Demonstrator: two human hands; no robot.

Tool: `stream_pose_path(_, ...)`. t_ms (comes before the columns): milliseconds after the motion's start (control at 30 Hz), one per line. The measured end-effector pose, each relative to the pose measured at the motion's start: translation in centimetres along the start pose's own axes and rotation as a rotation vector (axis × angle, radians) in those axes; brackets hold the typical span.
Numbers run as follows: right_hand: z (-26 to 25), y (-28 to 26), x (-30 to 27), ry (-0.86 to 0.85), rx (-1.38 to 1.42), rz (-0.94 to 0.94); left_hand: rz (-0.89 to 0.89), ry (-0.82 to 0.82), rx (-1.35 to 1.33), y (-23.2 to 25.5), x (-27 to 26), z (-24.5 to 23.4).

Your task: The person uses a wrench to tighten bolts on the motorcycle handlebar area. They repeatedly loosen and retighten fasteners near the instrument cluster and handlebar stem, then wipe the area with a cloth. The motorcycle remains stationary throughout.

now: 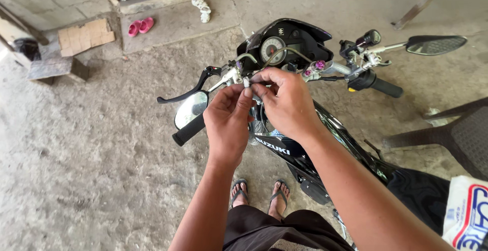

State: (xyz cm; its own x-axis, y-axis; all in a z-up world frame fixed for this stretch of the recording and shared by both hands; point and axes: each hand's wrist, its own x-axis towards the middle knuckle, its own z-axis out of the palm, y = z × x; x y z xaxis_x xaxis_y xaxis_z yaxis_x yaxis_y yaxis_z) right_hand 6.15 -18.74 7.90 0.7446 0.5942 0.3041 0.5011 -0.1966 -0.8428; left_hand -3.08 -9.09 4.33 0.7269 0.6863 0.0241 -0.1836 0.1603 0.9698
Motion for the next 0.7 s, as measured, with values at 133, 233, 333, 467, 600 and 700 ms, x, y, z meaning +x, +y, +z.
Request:
stream_pose_path(133,0.1,-0.5,-0.6,-0.002,0.014,0.038,-0.061,-0.044,-0.072,-1.1,0.3,-0.4)
stream_pose_path(233,0.2,-0.6,-0.9,0.009,0.005,0.078,-0.112,-0.11,-0.15,-1.7,0.6,-0.6)
stream_pose_path(333,0.2,-0.7,-1.3,0.013,0.026,0.222,-0.192,-0.184,-0.244,-2.3,1.2,-0.6)
stream_pose_path(467,0.5,-0.4,-1.4,0.036,0.134,0.388,-0.272,-0.279,-0.355,-2.8,1.8,-0.7)
stream_pose_path(600,0.6,-0.3,-1.5,0.069,0.2,0.348,-0.375,-0.332,-0.439,-2.9,2.4,-1.1)
stream_pose_path(700,-0.2,-0.9,-2.0,0.064,0.032,0.101,-0.466,-0.367,-0.467,-2.5,3.1,-1.5)
